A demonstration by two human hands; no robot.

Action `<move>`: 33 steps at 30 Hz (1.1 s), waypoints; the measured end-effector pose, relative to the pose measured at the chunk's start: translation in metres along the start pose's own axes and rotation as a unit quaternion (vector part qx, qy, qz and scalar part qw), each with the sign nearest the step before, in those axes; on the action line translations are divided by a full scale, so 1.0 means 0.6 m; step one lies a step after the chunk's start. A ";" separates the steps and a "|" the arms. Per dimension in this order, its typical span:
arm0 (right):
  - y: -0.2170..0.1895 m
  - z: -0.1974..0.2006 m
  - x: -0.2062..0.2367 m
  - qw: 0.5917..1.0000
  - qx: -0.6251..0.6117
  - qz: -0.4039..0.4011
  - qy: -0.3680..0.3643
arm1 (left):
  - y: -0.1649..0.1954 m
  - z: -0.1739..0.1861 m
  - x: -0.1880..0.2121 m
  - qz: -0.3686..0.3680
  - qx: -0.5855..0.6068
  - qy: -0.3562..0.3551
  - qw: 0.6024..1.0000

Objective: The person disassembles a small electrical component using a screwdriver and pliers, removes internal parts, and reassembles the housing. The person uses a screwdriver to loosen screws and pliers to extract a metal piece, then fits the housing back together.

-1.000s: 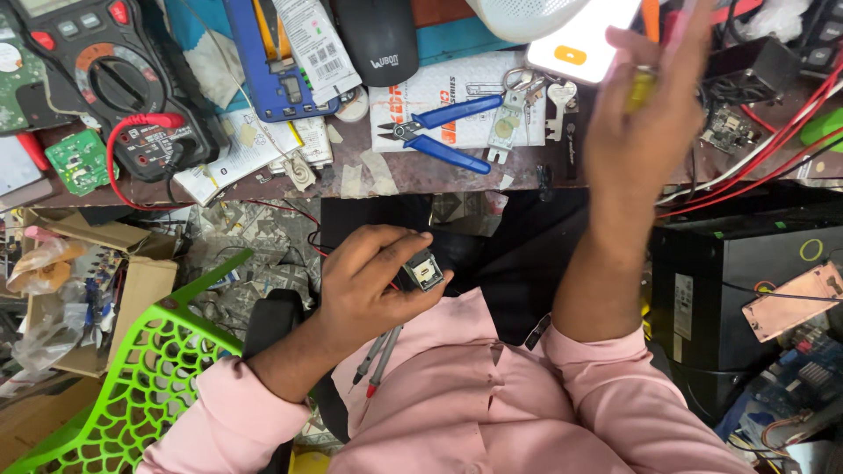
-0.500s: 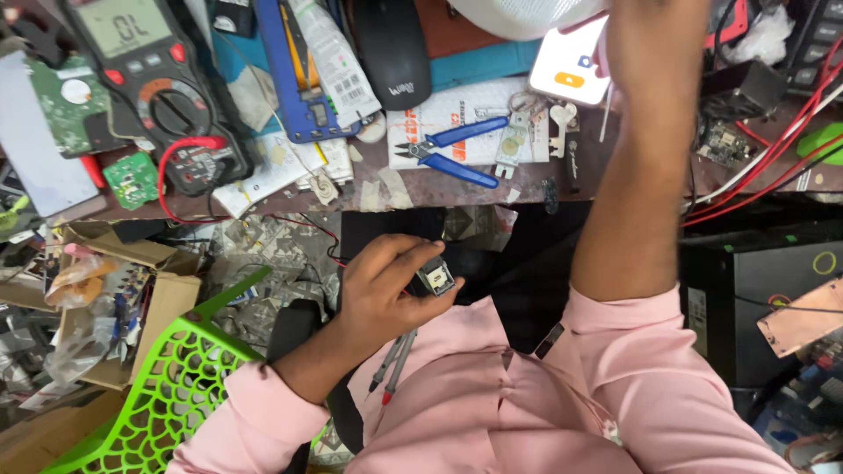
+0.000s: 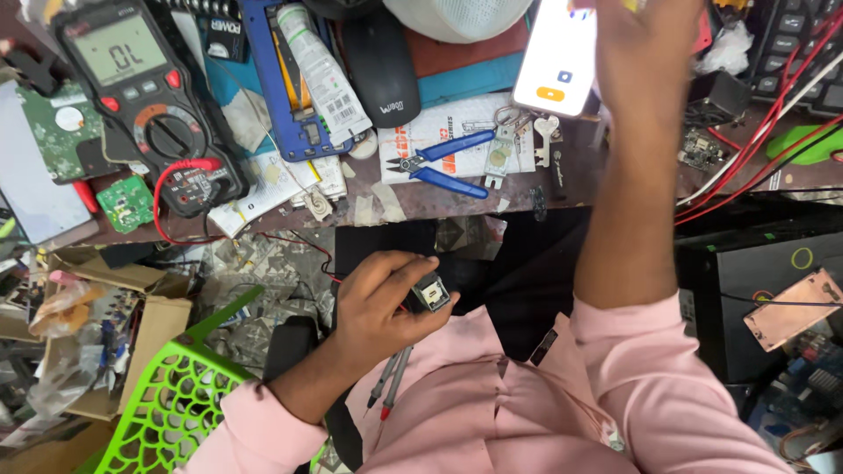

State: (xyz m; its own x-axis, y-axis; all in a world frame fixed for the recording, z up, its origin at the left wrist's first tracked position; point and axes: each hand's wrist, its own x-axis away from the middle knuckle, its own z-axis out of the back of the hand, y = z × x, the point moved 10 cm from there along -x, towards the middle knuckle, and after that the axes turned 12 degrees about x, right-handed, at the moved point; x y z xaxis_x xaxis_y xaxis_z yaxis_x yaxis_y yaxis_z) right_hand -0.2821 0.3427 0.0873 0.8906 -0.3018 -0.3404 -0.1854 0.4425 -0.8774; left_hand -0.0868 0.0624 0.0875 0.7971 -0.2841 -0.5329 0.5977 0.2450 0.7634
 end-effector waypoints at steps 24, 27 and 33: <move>-0.026 0.006 0.055 0.802 0.575 0.160 -0.008 | -0.020 0.004 0.010 0.004 -0.013 -0.002 1.000; -0.012 0.045 0.086 0.831 0.547 0.083 -0.057 | -0.029 0.010 0.008 0.016 -0.005 0.011 1.000; -0.010 0.087 0.188 0.889 0.444 0.018 -0.112 | -0.037 -0.001 0.008 0.029 0.000 -0.012 0.999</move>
State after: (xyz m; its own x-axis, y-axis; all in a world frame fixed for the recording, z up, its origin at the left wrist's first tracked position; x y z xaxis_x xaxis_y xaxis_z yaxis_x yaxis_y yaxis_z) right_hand -0.1587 0.3500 0.0717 0.9695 -0.1426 -0.1994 0.0976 0.9706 -0.2199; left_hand -0.0963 0.0560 0.0678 0.8285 -0.2917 -0.4780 0.5498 0.2616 0.7933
